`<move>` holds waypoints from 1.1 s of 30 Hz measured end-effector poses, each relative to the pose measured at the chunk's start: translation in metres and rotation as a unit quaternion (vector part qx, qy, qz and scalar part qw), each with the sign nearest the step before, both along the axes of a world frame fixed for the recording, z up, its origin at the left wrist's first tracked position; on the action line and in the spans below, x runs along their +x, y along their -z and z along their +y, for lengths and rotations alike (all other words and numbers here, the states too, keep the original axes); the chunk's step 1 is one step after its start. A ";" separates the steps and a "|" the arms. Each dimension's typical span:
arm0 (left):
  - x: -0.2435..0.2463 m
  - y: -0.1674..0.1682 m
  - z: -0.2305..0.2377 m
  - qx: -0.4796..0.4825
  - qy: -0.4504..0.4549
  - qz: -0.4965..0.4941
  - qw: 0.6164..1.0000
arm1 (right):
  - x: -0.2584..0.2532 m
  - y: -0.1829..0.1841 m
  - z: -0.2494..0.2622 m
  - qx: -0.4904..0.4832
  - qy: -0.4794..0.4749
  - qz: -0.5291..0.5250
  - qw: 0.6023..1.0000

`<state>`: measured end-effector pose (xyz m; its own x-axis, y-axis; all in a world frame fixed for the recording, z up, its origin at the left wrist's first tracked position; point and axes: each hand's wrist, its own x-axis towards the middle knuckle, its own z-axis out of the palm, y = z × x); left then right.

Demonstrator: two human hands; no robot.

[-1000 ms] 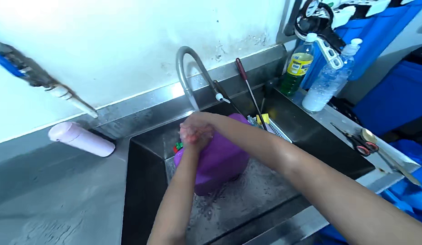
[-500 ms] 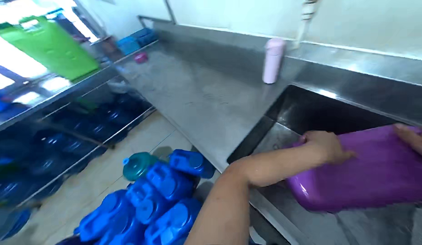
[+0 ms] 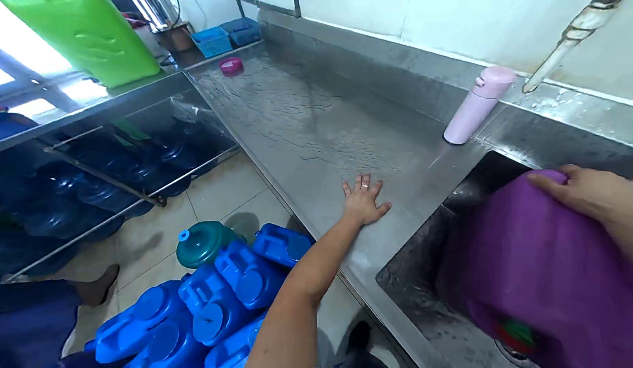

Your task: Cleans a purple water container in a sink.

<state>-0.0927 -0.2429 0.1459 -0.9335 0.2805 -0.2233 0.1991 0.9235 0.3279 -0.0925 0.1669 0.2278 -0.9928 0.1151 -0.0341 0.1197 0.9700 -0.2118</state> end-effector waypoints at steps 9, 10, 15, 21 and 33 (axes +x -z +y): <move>0.002 0.009 -0.008 0.015 0.001 0.027 1.000 | 0.056 -0.004 0.096 0.063 0.304 -0.173 0.935; 0.002 0.007 -0.006 0.011 0.000 0.030 0.999 | 0.088 -0.002 0.099 0.053 0.297 -0.191 0.934; 0.004 -0.003 0.000 -0.019 -0.006 0.024 1.000 | 0.280 0.088 0.110 -0.290 0.398 -0.027 0.870; 0.020 -0.004 0.021 -0.051 -0.019 0.020 0.998 | 0.375 0.051 0.027 -0.423 0.555 -0.013 0.716; 0.276 -0.003 0.305 0.166 0.403 -0.388 0.812 | 0.153 -0.018 0.022 -0.009 -0.121 -0.127 0.984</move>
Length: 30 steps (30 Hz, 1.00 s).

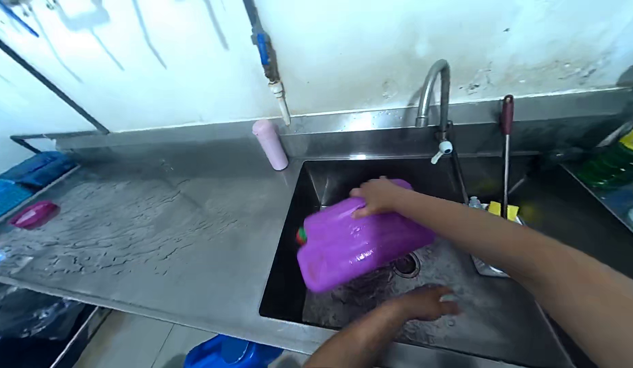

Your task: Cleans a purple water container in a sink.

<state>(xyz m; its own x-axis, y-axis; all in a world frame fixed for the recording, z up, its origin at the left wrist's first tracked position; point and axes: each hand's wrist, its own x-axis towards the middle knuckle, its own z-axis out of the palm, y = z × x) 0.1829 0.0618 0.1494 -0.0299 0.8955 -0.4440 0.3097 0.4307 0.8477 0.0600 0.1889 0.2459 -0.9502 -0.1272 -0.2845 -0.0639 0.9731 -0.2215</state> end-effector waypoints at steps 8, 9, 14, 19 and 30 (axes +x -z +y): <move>0.002 -0.024 -0.061 0.144 -0.286 -0.020 0.947 | 0.037 0.013 0.023 -0.072 0.283 -0.016 0.956; 0.000 -0.030 -0.069 0.189 -0.304 0.018 0.934 | 0.044 0.019 0.027 -0.122 0.386 -0.036 0.914; -0.108 -0.118 -0.060 0.086 -0.208 0.247 0.943 | 0.083 0.038 -0.047 -0.184 0.462 0.183 0.848; -0.171 -0.136 0.042 -0.018 -0.103 0.494 0.863 | 0.087 0.026 -0.080 -0.116 0.454 0.234 0.852; -0.137 -0.076 -0.077 0.295 -0.013 0.483 0.824 | 0.106 0.040 -0.023 -0.167 0.152 0.331 0.916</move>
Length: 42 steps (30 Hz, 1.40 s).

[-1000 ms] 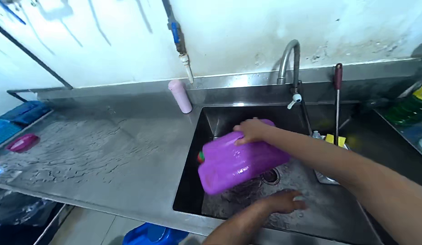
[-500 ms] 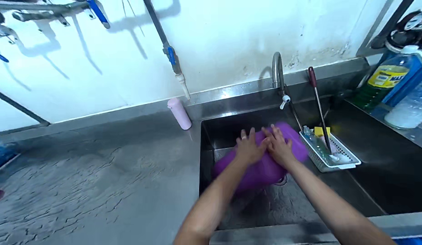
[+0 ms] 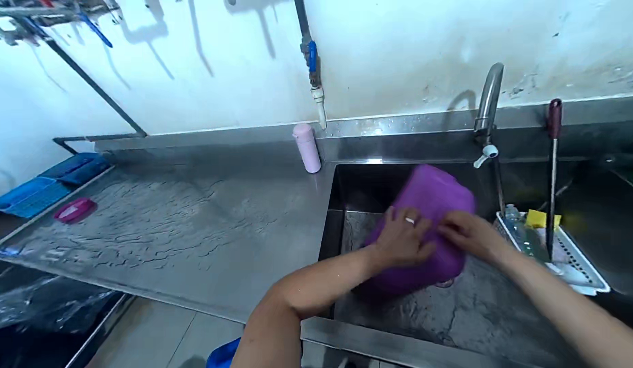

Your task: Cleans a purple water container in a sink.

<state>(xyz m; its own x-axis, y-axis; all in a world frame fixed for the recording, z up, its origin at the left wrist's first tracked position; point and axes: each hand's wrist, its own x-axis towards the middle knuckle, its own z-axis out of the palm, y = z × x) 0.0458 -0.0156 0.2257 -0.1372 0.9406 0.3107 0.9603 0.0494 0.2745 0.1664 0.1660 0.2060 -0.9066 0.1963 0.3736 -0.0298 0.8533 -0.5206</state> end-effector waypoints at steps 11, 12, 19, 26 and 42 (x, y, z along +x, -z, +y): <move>-0.023 -0.002 0.136 -0.125 0.010 0.036 0.991 | -0.011 -0.016 0.024 -0.007 0.052 0.070 0.996; -0.008 0.002 0.111 -0.109 0.101 0.056 0.987 | -0.010 -0.014 0.038 0.019 -0.009 0.060 0.998; -0.052 0.011 -0.040 -0.005 0.178 0.084 0.980 | -0.019 -0.001 0.024 0.239 -0.198 0.107 0.944; -0.103 0.017 -0.121 -0.256 -0.365 -0.146 0.883 | -0.204 -0.044 0.037 0.013 0.053 -0.174 0.983; -0.066 0.011 -0.118 -0.331 -0.287 -0.178 0.881 | -0.232 -0.017 0.000 0.122 -0.093 -0.111 0.982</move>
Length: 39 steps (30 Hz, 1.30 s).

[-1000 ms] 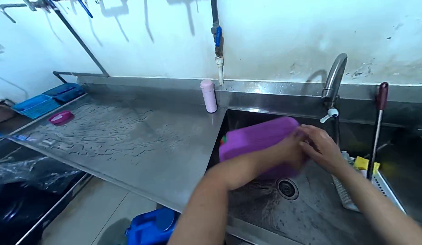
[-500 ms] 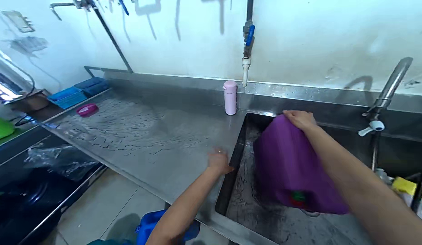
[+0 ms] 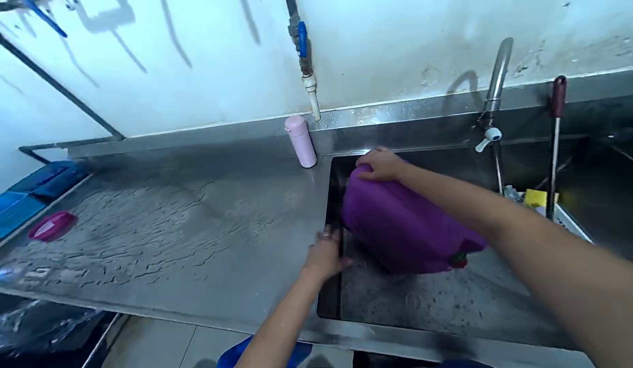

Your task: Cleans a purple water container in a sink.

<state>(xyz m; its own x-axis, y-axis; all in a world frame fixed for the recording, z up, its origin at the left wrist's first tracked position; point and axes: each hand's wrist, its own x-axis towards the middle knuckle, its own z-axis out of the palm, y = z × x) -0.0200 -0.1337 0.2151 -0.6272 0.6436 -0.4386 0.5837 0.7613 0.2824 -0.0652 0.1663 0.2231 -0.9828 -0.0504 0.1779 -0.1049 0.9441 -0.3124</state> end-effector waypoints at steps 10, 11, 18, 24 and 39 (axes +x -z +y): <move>0.139 -0.014 0.120 0.464 0.038 -0.061 0.883 | 0.150 -0.014 0.021 -0.098 0.305 -0.129 0.938; 0.126 -0.023 0.131 0.415 0.011 -0.030 0.909 | 0.164 -0.009 0.003 -0.101 0.275 -0.083 0.952; 0.004 -0.064 0.259 0.091 0.061 0.176 0.978 | 0.196 -0.002 0.011 -0.164 0.259 -0.036 0.951; 0.030 -0.019 0.223 0.225 0.436 0.164 0.856 | 0.206 0.000 0.071 -0.138 0.030 0.131 0.981; -0.161 -0.064 0.129 0.248 0.046 0.248 0.936 | 0.038 -0.009 0.078 -0.096 0.324 -0.120 0.933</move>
<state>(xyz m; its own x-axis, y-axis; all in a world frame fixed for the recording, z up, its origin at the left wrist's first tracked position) -0.1805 -0.0045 0.2792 -0.6066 0.7522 0.2573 0.7929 0.5488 0.2647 -0.0268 0.2441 0.2320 -0.8085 0.5786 -0.1070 0.5635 0.7089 -0.4242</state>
